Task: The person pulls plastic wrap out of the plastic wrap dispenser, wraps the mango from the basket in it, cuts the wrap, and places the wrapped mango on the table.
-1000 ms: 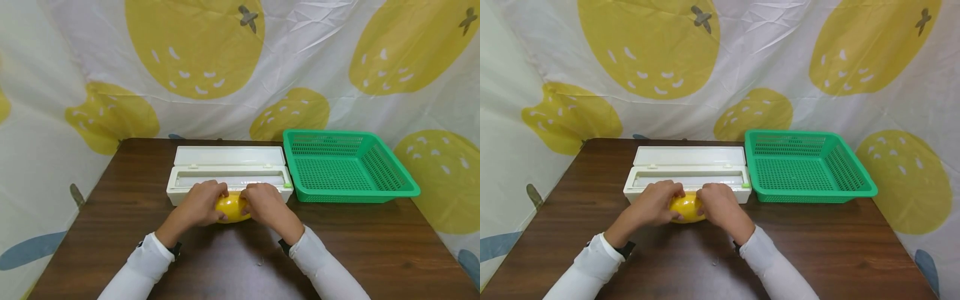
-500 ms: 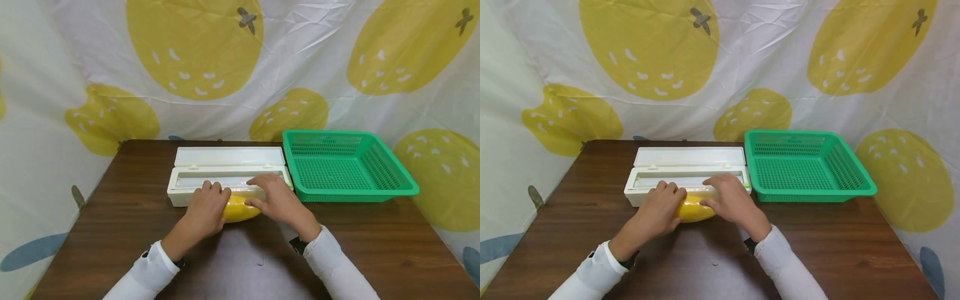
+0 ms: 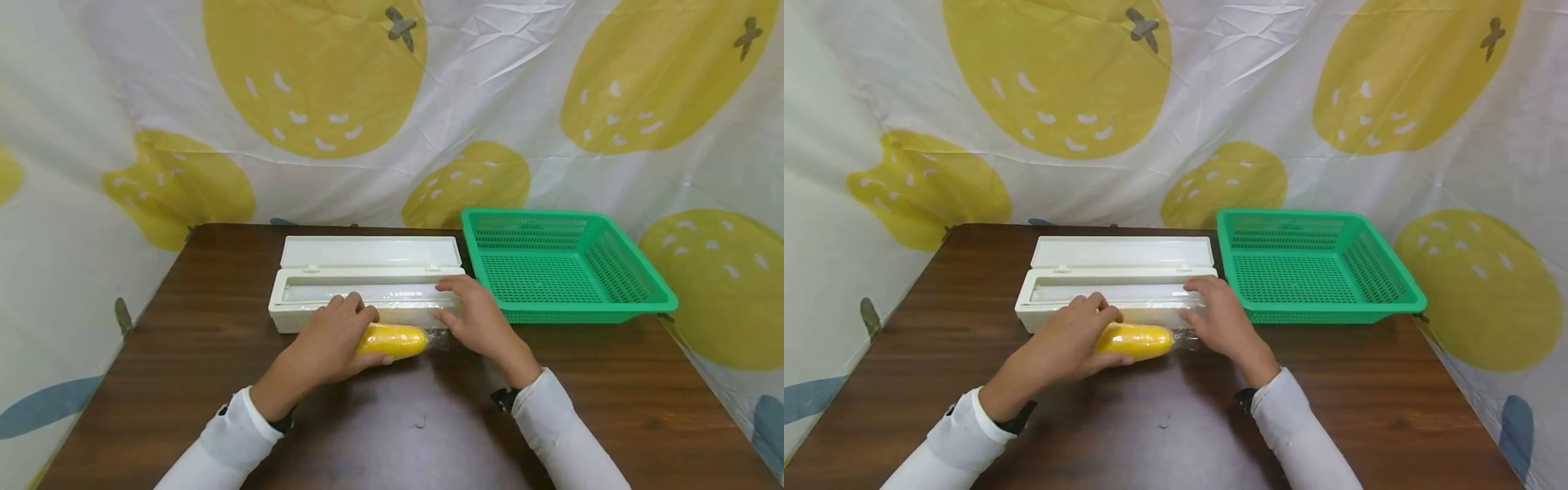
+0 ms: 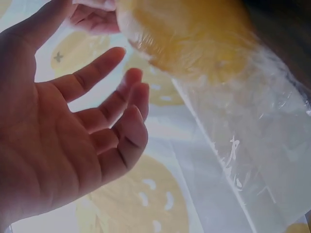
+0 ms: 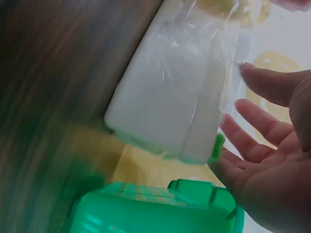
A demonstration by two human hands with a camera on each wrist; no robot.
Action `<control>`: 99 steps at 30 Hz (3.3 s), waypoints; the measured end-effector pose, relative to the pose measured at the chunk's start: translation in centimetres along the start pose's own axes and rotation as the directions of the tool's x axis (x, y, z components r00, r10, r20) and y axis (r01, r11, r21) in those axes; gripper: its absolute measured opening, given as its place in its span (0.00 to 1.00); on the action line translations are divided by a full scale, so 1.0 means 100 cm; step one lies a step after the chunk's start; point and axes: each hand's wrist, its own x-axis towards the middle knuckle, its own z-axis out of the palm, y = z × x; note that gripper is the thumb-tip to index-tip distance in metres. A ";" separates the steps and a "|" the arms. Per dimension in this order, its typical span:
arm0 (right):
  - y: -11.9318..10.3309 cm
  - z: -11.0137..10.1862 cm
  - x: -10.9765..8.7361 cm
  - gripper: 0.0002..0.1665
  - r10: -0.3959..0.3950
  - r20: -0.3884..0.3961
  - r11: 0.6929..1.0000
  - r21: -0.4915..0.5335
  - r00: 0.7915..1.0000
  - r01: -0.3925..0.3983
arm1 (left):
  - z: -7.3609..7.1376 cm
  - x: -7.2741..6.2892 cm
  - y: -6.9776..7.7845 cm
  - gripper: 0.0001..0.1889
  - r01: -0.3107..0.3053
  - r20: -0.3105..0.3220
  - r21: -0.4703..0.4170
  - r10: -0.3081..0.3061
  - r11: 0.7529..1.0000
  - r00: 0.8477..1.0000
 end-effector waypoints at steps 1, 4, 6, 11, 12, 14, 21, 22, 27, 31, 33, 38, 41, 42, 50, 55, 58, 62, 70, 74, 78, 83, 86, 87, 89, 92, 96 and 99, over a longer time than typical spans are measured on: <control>0.000 0.000 0.001 0.26 0.015 0.009 1.000 -0.015 1.000 -0.015 | -0.001 -0.001 -0.003 0.32 -0.007 0.002 -0.012 0.007 1.000 1.000; 0.000 -0.001 0.004 0.27 0.059 0.029 0.996 -0.062 0.998 -0.058 | -0.005 -0.004 -0.010 0.30 -0.027 0.007 -0.044 0.028 0.999 1.000; 0.000 -0.001 0.005 0.26 0.088 0.034 0.993 -0.079 0.995 -0.086 | -0.007 -0.006 -0.016 0.28 -0.042 0.010 -0.062 0.042 0.997 0.999; -0.001 0.005 0.007 0.19 0.134 0.063 0.988 -0.084 0.989 -0.128 | -0.009 -0.010 -0.031 0.26 -0.073 0.042 -0.103 0.077 0.992 0.996; -0.002 0.007 0.008 0.18 0.134 0.065 0.988 -0.085 0.989 -0.129 | -0.010 -0.011 -0.033 0.26 -0.077 0.049 -0.110 0.082 0.991 0.995; 0.000 0.007 0.007 0.17 0.130 0.065 0.989 -0.085 0.989 -0.125 | -0.009 -0.009 -0.034 0.25 -0.082 0.061 -0.124 0.090 0.989 0.994; 0.001 0.008 0.007 0.16 0.139 0.045 0.987 -0.092 0.989 -0.134 | -0.013 0.010 -0.030 0.24 -0.117 0.091 -0.169 0.133 0.979 0.987; 0.001 0.009 0.006 0.16 0.144 0.042 0.986 -0.090 0.989 -0.140 | -0.015 0.015 -0.029 0.23 -0.138 0.088 -0.169 0.154 0.976 0.984; 0.001 0.012 0.006 0.16 0.178 0.034 0.983 -0.054 0.984 -0.176 | -0.027 0.050 -0.021 0.15 -0.283 0.052 -0.148 0.293 0.948 0.955; 0.001 0.016 0.005 0.15 0.206 0.035 0.978 -0.018 0.978 -0.206 | -0.026 0.082 -0.009 0.09 -0.373 0.053 -0.127 0.382 0.919 0.923; 0.003 0.018 0.004 0.15 0.204 0.032 0.979 0.001 0.978 -0.204 | -0.020 0.096 -0.002 0.08 -0.396 0.077 -0.119 0.406 0.910 0.910; 0.007 0.022 0.002 0.14 0.143 -0.011 0.989 0.049 0.990 -0.143 | 0.004 0.124 0.014 0.08 -0.430 0.143 -0.115 0.444 0.895 0.885; 0.009 0.023 0.004 0.15 0.101 -0.040 0.991 0.086 0.994 -0.098 | 0.013 0.135 0.021 0.08 -0.416 0.161 -0.092 0.426 0.905 0.890; 0.010 0.023 0.005 0.16 0.090 -0.045 0.991 0.100 0.995 -0.086 | 0.015 0.138 0.022 0.08 -0.409 0.163 -0.075 0.416 0.909 0.895; 0.017 0.020 0.005 0.23 0.123 -0.050 0.979 0.173 0.991 -0.113 | 0.018 0.149 0.031 0.08 -0.408 0.243 -0.026 0.402 0.913 0.883; 0.018 0.021 0.004 0.15 0.113 -0.057 0.975 0.199 0.992 -0.099 | 0.020 0.149 0.035 0.06 -0.378 0.248 -0.023 0.372 0.925 0.895; 0.018 0.023 0.004 0.11 0.103 -0.064 0.976 0.197 0.993 -0.089 | 0.022 0.149 0.037 0.04 -0.354 0.233 -0.006 0.345 0.935 0.909; 0.017 0.024 0.004 0.11 0.105 -0.073 0.979 0.182 0.992 -0.090 | 0.023 0.148 0.037 0.04 -0.338 0.212 0.030 0.324 0.941 0.922; 0.017 0.023 0.005 0.14 0.121 -0.068 0.979 0.175 0.990 -0.107 | 0.022 0.150 0.038 0.06 -0.362 0.198 0.031 0.349 0.932 0.916; 0.017 0.024 0.005 0.18 0.127 -0.057 0.978 0.174 0.990 -0.116 | 0.021 0.151 0.036 0.07 -0.370 0.208 0.012 0.359 0.929 0.910; 0.018 0.025 0.005 0.13 0.120 -0.064 0.981 0.159 0.991 -0.109 | 0.022 0.152 0.033 0.06 -0.387 0.204 0.007 0.377 0.922 0.903; 0.016 0.023 0.005 0.13 0.117 -0.065 0.983 0.147 0.991 -0.106 | 0.024 0.154 0.030 0.06 -0.397 0.208 0.009 0.387 0.918 0.898; 0.016 0.022 0.005 0.15 0.119 -0.061 0.985 0.136 0.991 -0.110 | 0.024 0.155 0.029 0.05 -0.405 0.207 -0.010 0.398 0.914 0.894; 0.016 0.022 0.005 0.15 0.118 -0.062 0.985 0.131 0.991 -0.109 | 0.024 0.155 0.028 0.05 -0.409 0.204 -0.019 0.405 0.912 0.891; 0.017 0.022 0.005 0.16 0.114 -0.064 0.987 0.120 0.991 -0.106 | 0.024 0.156 0.027 0.07 -0.418 0.197 -0.040 0.417 0.908 0.887; 0.017 0.022 0.006 0.17 0.107 -0.070 0.989 0.110 0.992 -0.099 | 0.025 0.157 0.024 0.10 -0.423 0.188 -0.061 0.426 0.904 0.885; 0.017 0.022 0.007 0.17 0.108 -0.069 0.989 0.110 0.992 -0.100 | 0.027 0.157 0.022 0.12 -0.437 0.173 -0.079 0.444 0.896 0.879; 0.016 0.022 0.007 0.14 0.115 -0.064 0.987 0.122 0.991 -0.107 | 0.027 0.157 0.020 0.15 -0.448 0.170 -0.083 0.456 0.890 0.874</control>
